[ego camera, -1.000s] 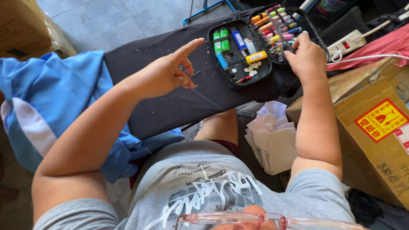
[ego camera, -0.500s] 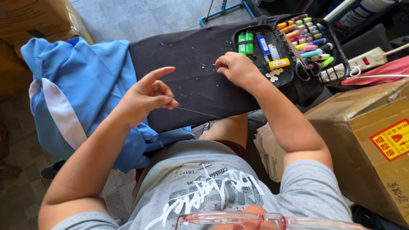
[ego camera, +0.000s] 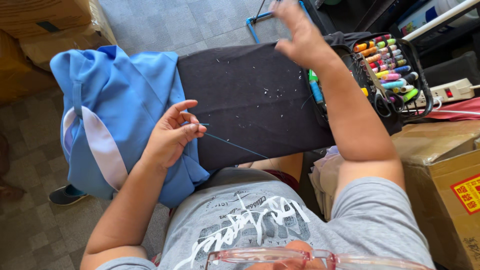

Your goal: The person prepares a needle and thread, then sews a button onto a blue garment. They thread the needle, cut the thread, and stitch the button in place on the fabric.

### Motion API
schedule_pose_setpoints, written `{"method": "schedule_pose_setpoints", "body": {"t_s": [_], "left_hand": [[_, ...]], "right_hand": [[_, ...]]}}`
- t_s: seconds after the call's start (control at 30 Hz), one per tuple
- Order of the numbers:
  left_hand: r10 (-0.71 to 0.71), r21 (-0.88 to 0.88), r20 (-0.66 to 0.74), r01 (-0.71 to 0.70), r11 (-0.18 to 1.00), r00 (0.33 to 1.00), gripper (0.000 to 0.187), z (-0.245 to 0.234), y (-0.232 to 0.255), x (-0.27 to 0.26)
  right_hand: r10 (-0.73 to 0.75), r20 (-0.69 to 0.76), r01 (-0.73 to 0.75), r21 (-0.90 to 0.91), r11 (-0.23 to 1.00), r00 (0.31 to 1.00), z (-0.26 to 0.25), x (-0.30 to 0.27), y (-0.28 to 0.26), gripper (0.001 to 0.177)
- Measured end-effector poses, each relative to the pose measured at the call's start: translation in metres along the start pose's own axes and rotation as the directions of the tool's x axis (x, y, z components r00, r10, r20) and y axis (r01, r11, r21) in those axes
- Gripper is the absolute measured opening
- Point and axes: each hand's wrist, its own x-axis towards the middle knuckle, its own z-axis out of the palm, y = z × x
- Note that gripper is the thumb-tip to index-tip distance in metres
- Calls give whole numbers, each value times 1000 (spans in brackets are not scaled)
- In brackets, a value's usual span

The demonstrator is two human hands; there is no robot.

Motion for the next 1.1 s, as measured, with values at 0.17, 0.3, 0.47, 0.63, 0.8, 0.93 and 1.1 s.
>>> {"method": "schedule_pose_setpoints", "body": {"t_s": [0.17,0.3,0.47,0.63,0.8,0.93,1.1], "left_hand": [[-25,-39,19,26,999,1000,48,-7,-3,3],[-15,-53,23,16,998,1000,45,-6,-2,2],[-18,-45,3,18,999,1000,43,-6,-2,1],[-13,-64,12,14,998,1000,40,-6,-3,2],[-37,-56,4,37,998,999,38,-8,-5,2],[-37,-85,2,37,996,999,38,-8,-4,3],[-35,-78,-3,34,996,999,37,-10,-6,2]], "right_hand": [[467,637,-534,-101,839,613,19,-22,-48,24],[511,622,-604,-77,793,593,37,-19,-57,4],[248,67,-121,-733,669,966,19,23,-7,25],[186,198,-55,-528,847,962,26,29,-2,40],[480,800,-629,-171,758,360,34,10,-29,26],[448,802,-512,-213,832,394,39,10,-36,13],[471,371,-258,-496,829,800,29,33,-5,22]]}}
